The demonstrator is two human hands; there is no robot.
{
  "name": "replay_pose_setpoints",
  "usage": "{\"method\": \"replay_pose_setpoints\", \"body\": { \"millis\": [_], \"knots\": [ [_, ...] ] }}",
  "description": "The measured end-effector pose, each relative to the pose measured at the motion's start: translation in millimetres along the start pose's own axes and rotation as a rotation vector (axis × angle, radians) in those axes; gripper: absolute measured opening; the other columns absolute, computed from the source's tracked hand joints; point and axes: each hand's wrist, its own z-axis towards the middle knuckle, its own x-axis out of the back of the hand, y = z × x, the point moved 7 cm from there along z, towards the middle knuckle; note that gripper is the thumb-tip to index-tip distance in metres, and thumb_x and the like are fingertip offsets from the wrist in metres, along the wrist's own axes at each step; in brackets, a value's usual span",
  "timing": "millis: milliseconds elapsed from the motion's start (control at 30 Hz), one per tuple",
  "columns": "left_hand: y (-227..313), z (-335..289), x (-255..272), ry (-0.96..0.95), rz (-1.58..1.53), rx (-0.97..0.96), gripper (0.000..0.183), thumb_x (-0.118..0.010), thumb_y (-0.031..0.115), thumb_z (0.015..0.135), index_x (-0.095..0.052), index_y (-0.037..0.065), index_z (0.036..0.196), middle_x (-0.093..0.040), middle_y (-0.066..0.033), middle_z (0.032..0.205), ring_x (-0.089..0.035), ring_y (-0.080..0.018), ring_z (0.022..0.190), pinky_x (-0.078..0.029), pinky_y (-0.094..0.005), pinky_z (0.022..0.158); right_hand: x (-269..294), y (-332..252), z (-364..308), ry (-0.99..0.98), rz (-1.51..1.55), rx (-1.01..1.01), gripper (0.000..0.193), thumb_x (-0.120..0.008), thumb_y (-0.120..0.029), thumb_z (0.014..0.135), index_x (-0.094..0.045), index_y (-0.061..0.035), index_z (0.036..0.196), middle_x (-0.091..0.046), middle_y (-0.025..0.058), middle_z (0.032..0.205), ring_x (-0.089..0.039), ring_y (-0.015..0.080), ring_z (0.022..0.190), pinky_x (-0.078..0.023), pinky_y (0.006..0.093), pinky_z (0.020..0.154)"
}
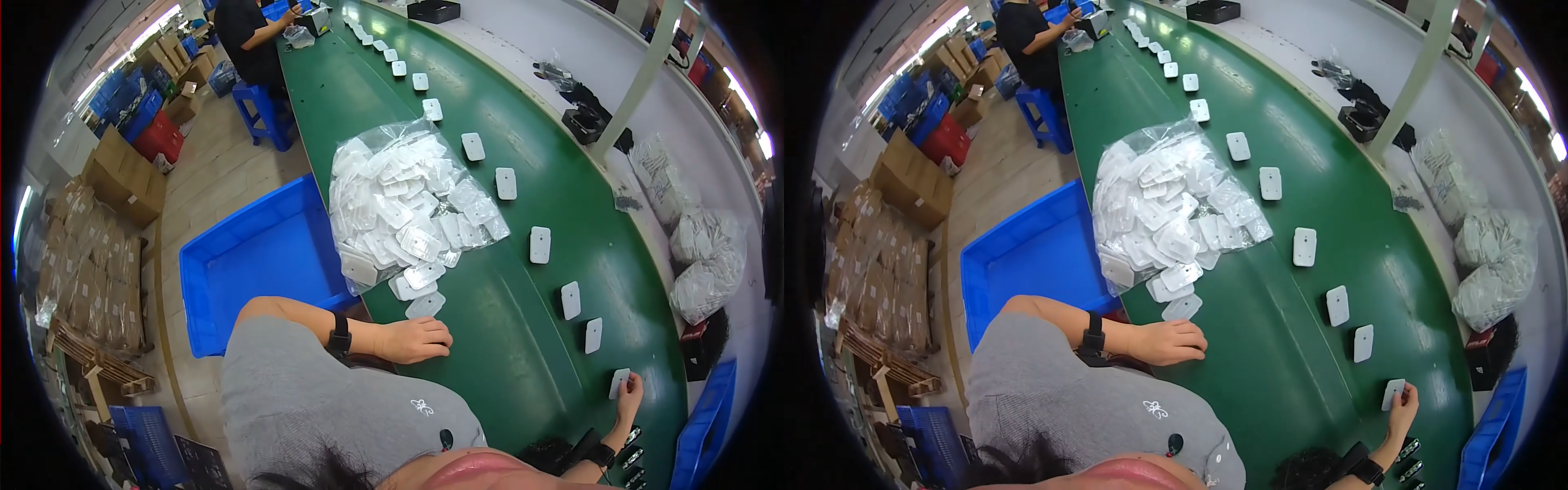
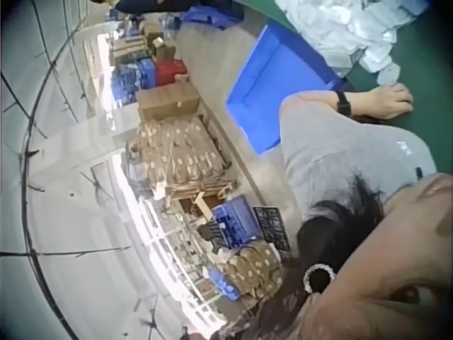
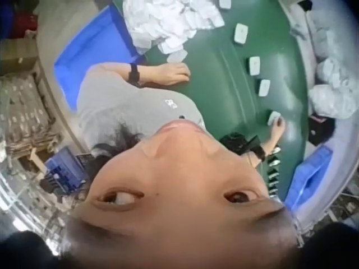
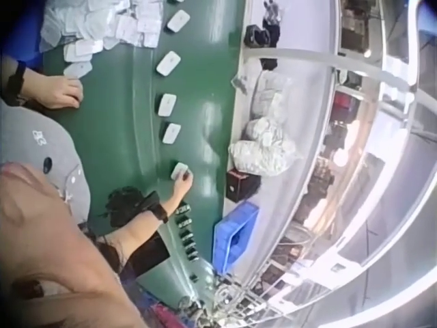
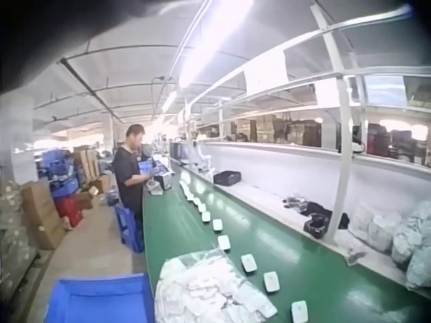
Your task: Assembling small electronic components into plastic housings and casings on a production line.
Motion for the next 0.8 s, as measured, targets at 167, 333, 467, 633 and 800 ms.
{"method": "replay_pose_setpoints", "body": {
  "millis": [167,333,467,633,800],
  "knots": [
    [-2,1,2,-0.009,0.013,0.009,0.024,-0.061,0.008,0.078,-0.058,0.006,0.101,-0.055,-0.0078,0.103,-0.053,-0.0256,0.099,-0.043,-0.0366,0.085,1,7,2,0.034,0.033,0.004,0.027,-0.051,0.003,0.089,-0.057,-0.0005,0.114,-0.061,0.0043,0.093,-0.056,0.0123,0.081,-0.045,0.0258,0.075],
    [-1,1,1,-0.002,0.044,0.012,0.019,-0.061,0.007,0.079,-0.058,0.006,0.098,-0.054,-0.0073,0.103,-0.053,-0.0246,0.099,-0.043,-0.0356,0.083,-1,10,2,0.075,0.056,-0.009,0.025,-0.052,0.001,0.090,-0.059,-0.0008,0.114,-0.062,0.0043,0.093,-0.056,0.0119,0.081,-0.045,0.0258,0.075],
    [0,2,0,0.008,0.057,-0.003,0.018,-0.061,0.007,0.079,-0.058,0.007,0.097,-0.054,-0.0069,0.102,-0.053,-0.0243,0.098,-0.043,-0.0355,0.083,-1,24,6,0.059,0.085,-0.001,0.026,-0.052,-0.003,0.090,-0.057,-0.0008,0.116,-0.062,0.0067,0.096,-0.057,0.0135,0.083,-0.046,0.0276,0.076],
    [0,2,-1,0.013,0.050,-0.012,0.017,-0.060,0.006,0.079,-0.057,0.007,0.096,-0.054,-0.0070,0.101,-0.053,-0.0249,0.096,-0.043,-0.0348,0.083,19,-63,-23,0.480,-0.550,0.122,0.037,-0.056,-0.008,0.088,-0.051,-0.0038,0.125,-0.056,0.0152,0.113,-0.055,0.0286,0.102,-0.043,0.0379,0.089],
    [-1,2,-2,0.002,0.051,-0.020,0.016,-0.059,0.005,0.080,-0.057,0.008,0.096,-0.053,-0.0072,0.102,-0.052,-0.0255,0.098,-0.043,-0.0360,0.085,30,-151,-62,0.480,-0.306,0.369,0.043,-0.057,-0.007,0.087,-0.049,-0.0055,0.129,-0.055,0.0158,0.116,-0.052,0.0309,0.108,-0.039,0.0388,0.094]
  ]
}}
